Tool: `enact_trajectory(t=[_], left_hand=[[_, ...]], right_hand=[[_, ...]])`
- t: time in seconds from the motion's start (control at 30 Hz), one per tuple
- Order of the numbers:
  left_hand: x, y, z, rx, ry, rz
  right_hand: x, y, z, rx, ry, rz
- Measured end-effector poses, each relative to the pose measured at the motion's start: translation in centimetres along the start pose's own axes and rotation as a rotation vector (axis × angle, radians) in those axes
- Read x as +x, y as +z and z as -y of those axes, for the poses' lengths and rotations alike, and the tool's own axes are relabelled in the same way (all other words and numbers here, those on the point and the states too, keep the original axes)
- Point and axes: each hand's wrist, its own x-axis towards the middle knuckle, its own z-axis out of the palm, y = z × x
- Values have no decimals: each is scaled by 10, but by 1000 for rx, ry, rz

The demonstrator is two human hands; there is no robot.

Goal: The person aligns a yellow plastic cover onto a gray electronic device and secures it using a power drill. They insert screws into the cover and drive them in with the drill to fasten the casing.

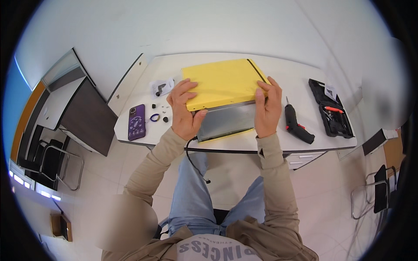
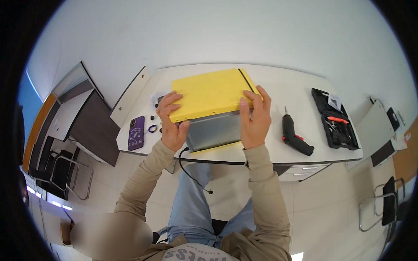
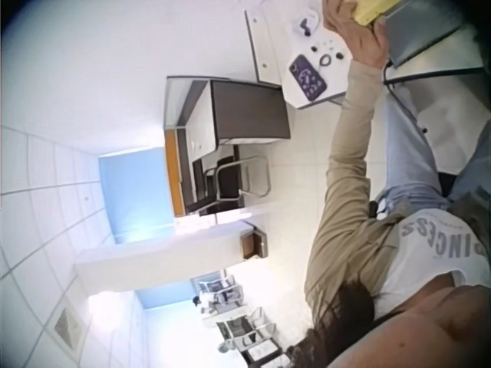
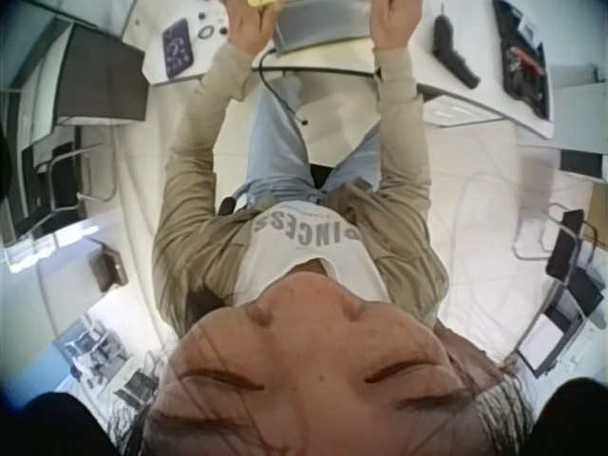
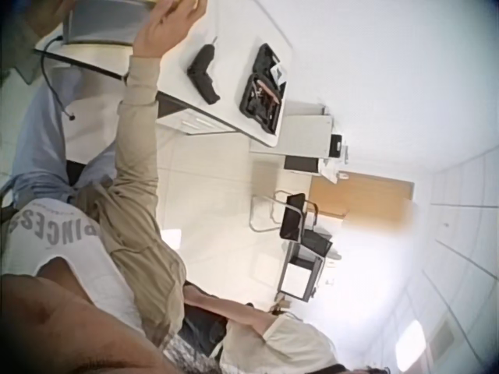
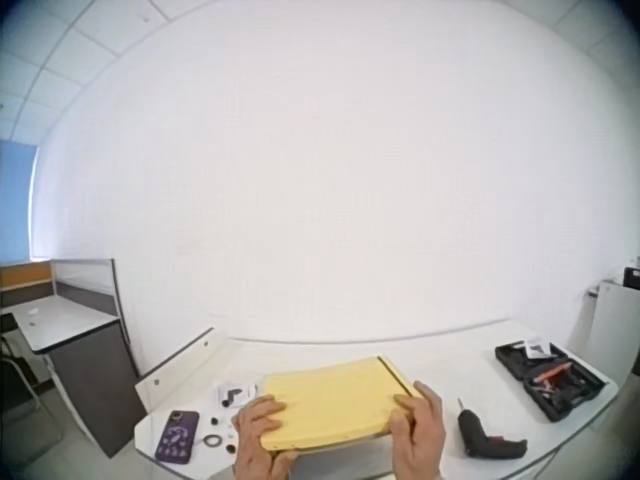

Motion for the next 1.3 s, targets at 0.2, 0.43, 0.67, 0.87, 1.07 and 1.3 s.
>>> enact_trajectory(t=[0.2,0.43,0.67,0.87,1.07,1.3], left_hand=[[-6,37,11,-178,37,-149],[-12,-6,16,80,42,96],[-13,12,19,-44,65,84],[-11,15,9,-1,25,51],[-21,30,25,-304,-13,-101],[-3,25,-10,-113,-16,-77]], right_hand=[[-7,2,-28,-85,-44,-150],[-2,15,1,38,200,30],[2,3,-1,19,222,-35],[4,10,6,47,261,-99],[-4,41,-20,24,175,-263],[2,11,-16,87,223,-211]])
